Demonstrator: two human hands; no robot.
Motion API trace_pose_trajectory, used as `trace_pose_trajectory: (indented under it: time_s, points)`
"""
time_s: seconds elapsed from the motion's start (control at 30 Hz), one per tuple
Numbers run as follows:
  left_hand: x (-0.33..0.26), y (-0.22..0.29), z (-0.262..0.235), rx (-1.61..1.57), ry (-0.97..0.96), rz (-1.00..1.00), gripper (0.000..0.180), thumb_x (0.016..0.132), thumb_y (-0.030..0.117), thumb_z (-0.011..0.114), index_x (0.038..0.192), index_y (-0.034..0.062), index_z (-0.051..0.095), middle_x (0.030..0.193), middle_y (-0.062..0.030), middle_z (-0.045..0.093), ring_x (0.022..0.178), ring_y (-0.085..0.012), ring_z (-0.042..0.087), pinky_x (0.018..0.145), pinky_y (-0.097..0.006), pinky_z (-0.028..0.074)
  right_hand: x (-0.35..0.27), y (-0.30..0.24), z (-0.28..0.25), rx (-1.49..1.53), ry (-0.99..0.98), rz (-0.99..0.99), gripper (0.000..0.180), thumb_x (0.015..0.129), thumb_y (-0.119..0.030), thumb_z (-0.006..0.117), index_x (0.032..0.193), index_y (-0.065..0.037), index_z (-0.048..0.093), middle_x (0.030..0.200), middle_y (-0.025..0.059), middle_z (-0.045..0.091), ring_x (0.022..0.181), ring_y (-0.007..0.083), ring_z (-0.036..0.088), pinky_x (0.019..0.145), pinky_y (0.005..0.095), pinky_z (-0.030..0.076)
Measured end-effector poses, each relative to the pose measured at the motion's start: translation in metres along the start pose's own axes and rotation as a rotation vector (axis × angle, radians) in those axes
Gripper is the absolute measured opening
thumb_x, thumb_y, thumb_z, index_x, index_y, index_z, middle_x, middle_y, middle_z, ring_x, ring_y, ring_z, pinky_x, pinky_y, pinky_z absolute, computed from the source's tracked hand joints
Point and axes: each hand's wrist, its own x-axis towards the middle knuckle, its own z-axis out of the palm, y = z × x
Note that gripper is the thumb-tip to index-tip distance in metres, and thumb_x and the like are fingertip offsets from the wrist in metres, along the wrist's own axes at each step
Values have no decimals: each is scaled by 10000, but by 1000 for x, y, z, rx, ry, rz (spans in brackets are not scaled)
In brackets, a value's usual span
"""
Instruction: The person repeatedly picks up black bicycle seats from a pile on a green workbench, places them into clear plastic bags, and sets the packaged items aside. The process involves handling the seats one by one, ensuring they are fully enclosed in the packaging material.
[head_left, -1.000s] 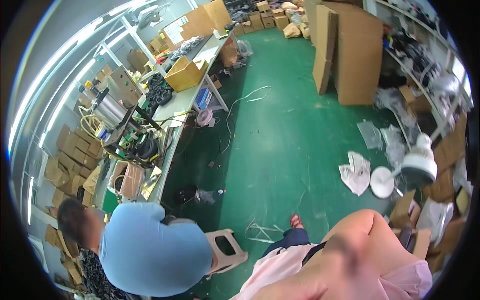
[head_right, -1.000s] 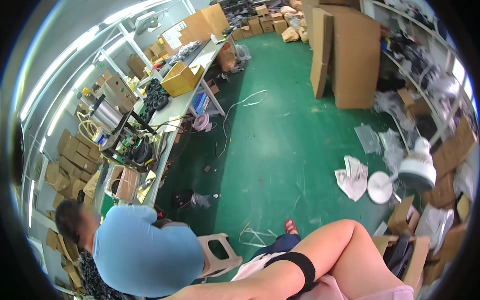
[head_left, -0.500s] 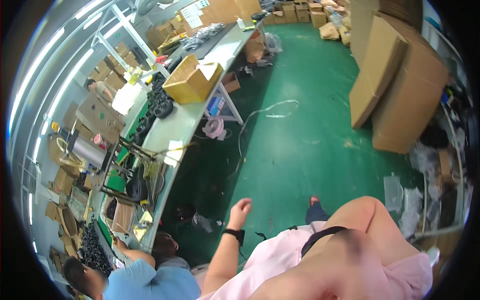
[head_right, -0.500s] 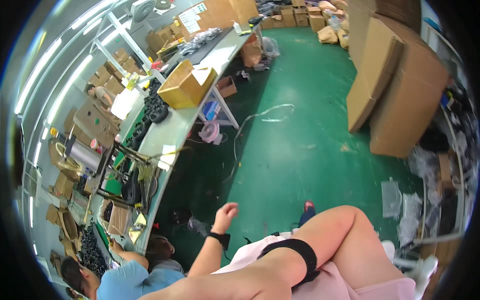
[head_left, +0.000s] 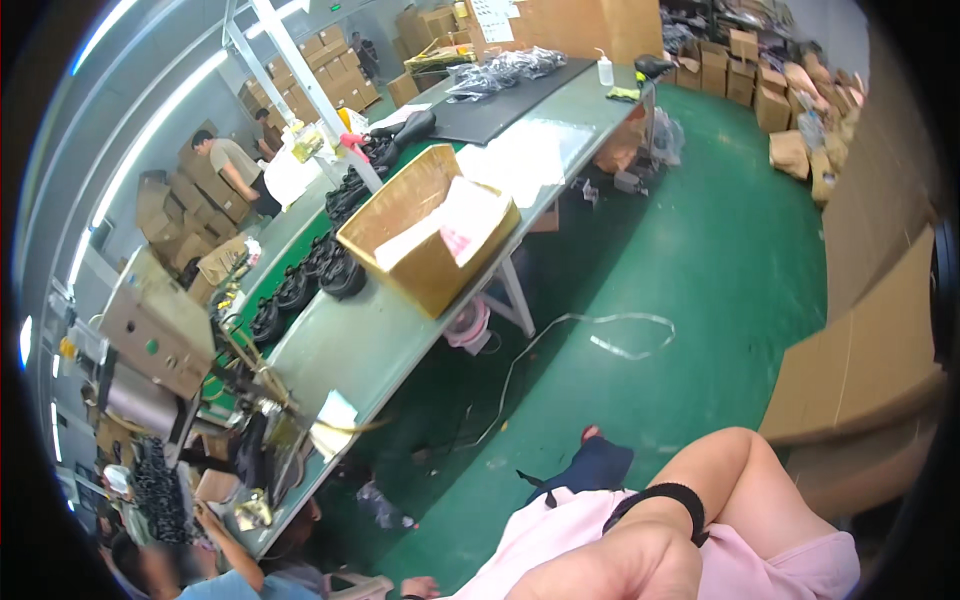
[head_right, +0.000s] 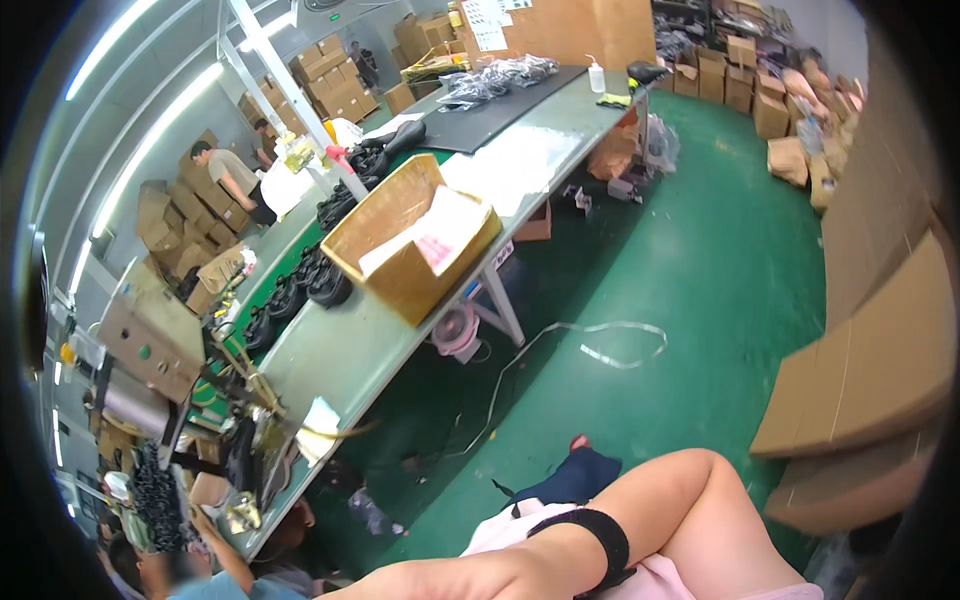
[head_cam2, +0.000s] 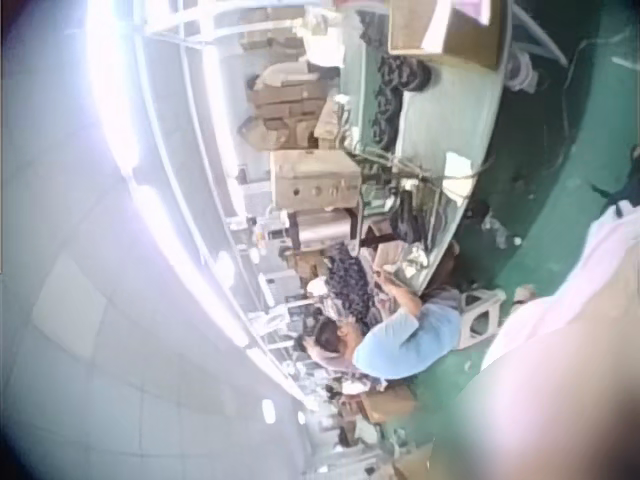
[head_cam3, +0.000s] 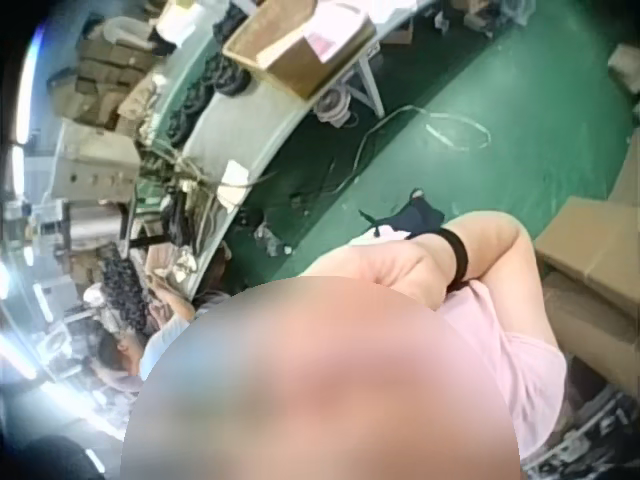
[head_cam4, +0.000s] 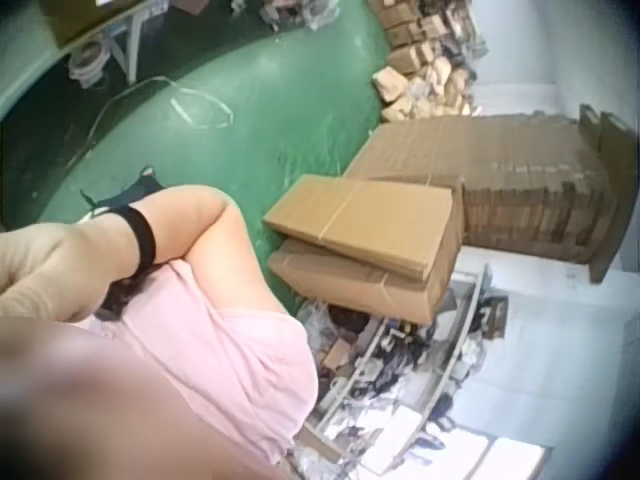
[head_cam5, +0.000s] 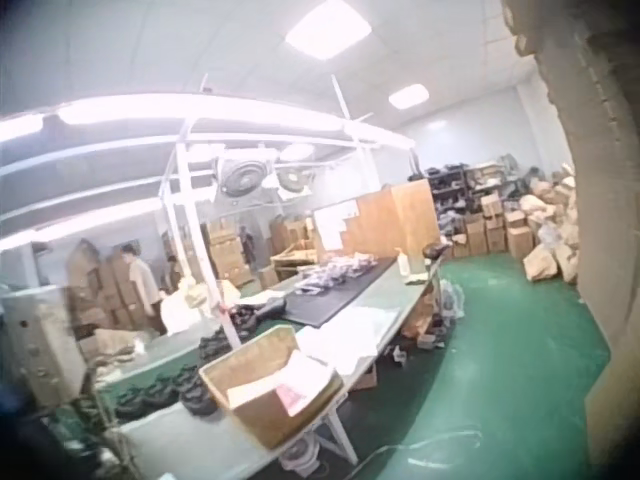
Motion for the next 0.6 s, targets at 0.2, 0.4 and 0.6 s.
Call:
trace_pose_trajectory:
  time_s: [0.2,0.4,0.6]
  points:
    - [166,154,-360,-1371,613,-46,186,892,175,612,1009,32,635,703,-12,584,533,-93,513,441,-234,386,49,-165,-112,-172,-106,41,646,936,-512,472,1068,102,623,1028,197,619,978,312,563,909,399,377]
    - [199,251,-611,-1290,886,141,226,907,135,591,1104,35,633,918,-12,647,790,-85,582,696,-236,457,89,-299,-205,64,7,124,651,930,-517,469,1041,101,640,1025,194,629,969,304,569,881,384,395]
    - [190,303,-683,-1334,986,-150,230,899,135,602,1101,28,631,961,-24,657,813,-102,596,718,-240,463,138,-476,-335,-83,-30,473,435,949,-314,533,992,104,647,910,224,642,866,345,612,802,386,476]
